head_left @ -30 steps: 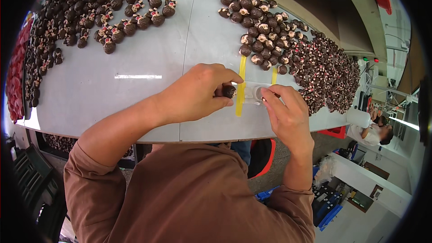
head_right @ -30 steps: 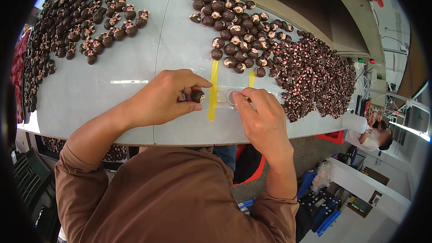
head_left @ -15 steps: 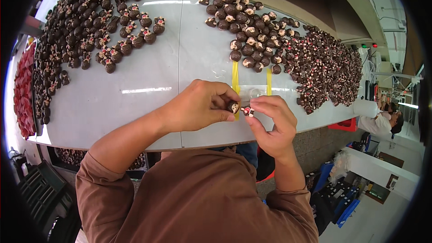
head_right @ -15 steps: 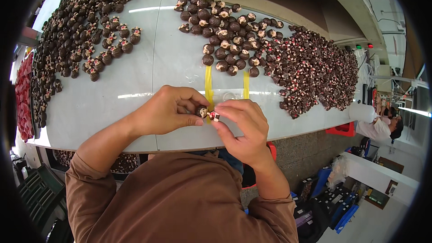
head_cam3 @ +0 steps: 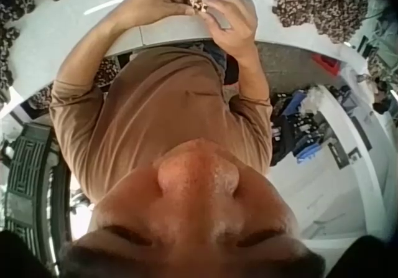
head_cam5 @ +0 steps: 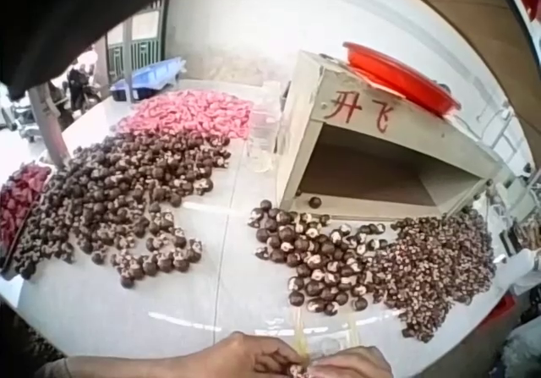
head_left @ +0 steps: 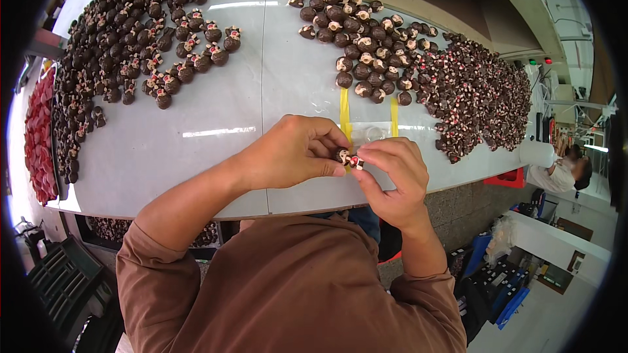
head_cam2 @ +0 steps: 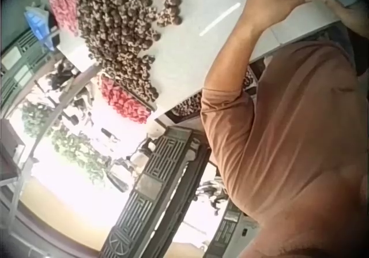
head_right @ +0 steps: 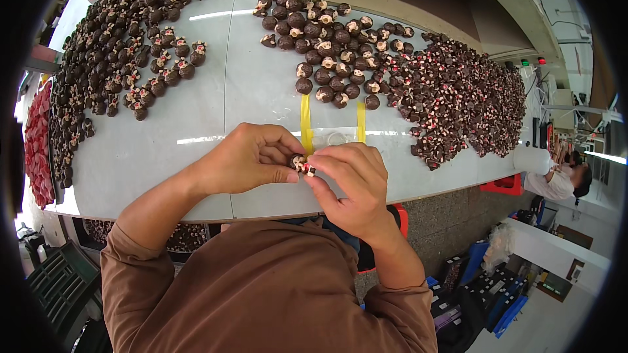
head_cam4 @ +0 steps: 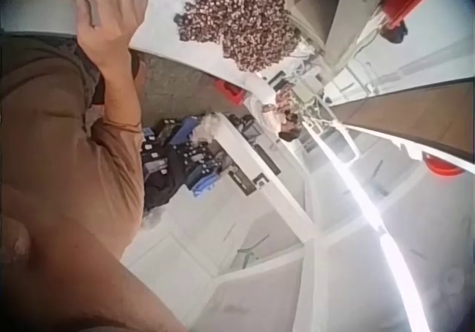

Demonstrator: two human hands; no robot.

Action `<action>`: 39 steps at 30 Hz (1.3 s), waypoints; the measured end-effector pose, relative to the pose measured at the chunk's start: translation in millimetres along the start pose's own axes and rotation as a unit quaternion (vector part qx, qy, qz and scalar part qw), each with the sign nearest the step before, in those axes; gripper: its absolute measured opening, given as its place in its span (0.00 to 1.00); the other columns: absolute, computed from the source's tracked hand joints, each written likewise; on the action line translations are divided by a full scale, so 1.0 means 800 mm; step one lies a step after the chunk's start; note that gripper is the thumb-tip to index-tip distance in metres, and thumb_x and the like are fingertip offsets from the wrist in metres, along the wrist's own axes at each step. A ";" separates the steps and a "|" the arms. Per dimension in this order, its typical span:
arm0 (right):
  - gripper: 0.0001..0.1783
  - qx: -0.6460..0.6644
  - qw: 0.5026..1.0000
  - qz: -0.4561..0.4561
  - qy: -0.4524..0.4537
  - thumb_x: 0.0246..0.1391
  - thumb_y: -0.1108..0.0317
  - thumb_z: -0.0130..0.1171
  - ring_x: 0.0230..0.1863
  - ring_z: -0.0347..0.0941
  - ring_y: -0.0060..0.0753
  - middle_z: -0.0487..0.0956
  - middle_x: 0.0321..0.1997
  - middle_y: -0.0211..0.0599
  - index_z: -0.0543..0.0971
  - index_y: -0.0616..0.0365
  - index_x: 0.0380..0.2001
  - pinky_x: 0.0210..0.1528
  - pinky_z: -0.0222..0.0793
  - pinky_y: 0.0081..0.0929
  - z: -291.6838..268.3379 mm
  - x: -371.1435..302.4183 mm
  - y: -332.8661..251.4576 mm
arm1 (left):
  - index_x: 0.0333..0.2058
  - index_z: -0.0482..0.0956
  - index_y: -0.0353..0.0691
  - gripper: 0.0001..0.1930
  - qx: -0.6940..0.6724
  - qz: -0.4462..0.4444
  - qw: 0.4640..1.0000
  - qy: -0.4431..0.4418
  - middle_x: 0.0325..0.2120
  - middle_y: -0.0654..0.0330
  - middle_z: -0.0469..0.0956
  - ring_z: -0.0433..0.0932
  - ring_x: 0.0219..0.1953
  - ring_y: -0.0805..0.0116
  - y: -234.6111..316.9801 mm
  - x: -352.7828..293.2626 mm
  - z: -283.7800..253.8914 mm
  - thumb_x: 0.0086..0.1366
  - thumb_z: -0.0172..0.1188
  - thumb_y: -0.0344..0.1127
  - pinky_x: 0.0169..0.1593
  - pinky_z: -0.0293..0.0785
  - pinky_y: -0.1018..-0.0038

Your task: Assembling small brown metallic components using a jig on a workbench.

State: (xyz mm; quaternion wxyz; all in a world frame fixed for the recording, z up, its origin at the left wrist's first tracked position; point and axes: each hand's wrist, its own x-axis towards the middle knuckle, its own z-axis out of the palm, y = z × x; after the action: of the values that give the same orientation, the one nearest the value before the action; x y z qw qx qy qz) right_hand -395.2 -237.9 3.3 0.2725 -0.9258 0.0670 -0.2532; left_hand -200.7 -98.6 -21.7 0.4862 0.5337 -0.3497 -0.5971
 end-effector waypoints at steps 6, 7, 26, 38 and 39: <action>0.17 -0.002 0.999 0.014 -0.029 0.44 0.78 0.77 0.42 0.82 0.44 0.87 0.43 0.40 0.86 0.59 0.40 0.45 0.76 0.37 -0.004 -0.001 -0.001 | 0.53 0.81 0.30 0.21 0.032 0.027 0.999 0.013 0.42 0.56 0.86 0.86 0.45 0.71 -0.005 0.000 0.001 0.62 0.77 0.25 0.50 0.85 0.74; 0.17 0.010 0.999 0.013 -0.032 0.44 0.77 0.77 0.42 0.82 0.44 0.87 0.43 0.40 0.86 0.59 0.40 0.45 0.76 0.37 -0.002 -0.001 0.001 | 0.53 0.81 0.31 0.23 0.062 0.054 0.996 0.020 0.40 0.56 0.86 0.86 0.43 0.71 -0.005 -0.001 0.003 0.61 0.78 0.26 0.49 0.85 0.74; 0.11 -0.331 0.928 0.141 0.094 0.56 0.75 0.70 0.39 0.79 0.42 0.83 0.38 0.37 0.85 0.58 0.44 0.43 0.74 0.40 -0.079 -0.020 0.106 | 0.23 0.74 0.42 0.22 0.493 0.278 0.760 0.321 0.23 0.59 0.73 0.74 0.23 0.53 -0.004 0.015 -0.035 0.39 0.84 0.38 0.28 0.71 0.60; 0.16 -0.311 0.940 0.139 -0.027 0.51 0.73 0.71 0.52 0.73 0.50 0.78 0.46 0.40 0.84 0.57 0.45 0.53 0.68 0.45 -0.094 -0.012 0.135 | 0.37 0.86 0.38 0.23 0.680 0.162 0.542 0.467 0.57 0.52 0.76 0.67 0.69 0.50 0.007 0.025 -0.120 0.57 0.77 0.54 0.63 0.64 0.53; 0.16 -0.305 0.942 0.136 -0.023 0.51 0.73 0.71 0.52 0.73 0.50 0.78 0.46 0.40 0.84 0.57 0.45 0.53 0.68 0.45 -0.089 -0.009 0.128 | 0.38 0.86 0.38 0.23 0.685 0.140 0.535 0.475 0.57 0.52 0.76 0.67 0.69 0.50 0.006 0.021 -0.128 0.57 0.77 0.54 0.64 0.63 0.52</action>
State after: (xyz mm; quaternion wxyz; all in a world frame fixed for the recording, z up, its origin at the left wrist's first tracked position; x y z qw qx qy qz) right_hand -435.9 -356.0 -3.2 0.0103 -0.9522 0.2602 -0.1596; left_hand -98.6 -105.4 -41.3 0.1440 0.8530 -0.4397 0.2416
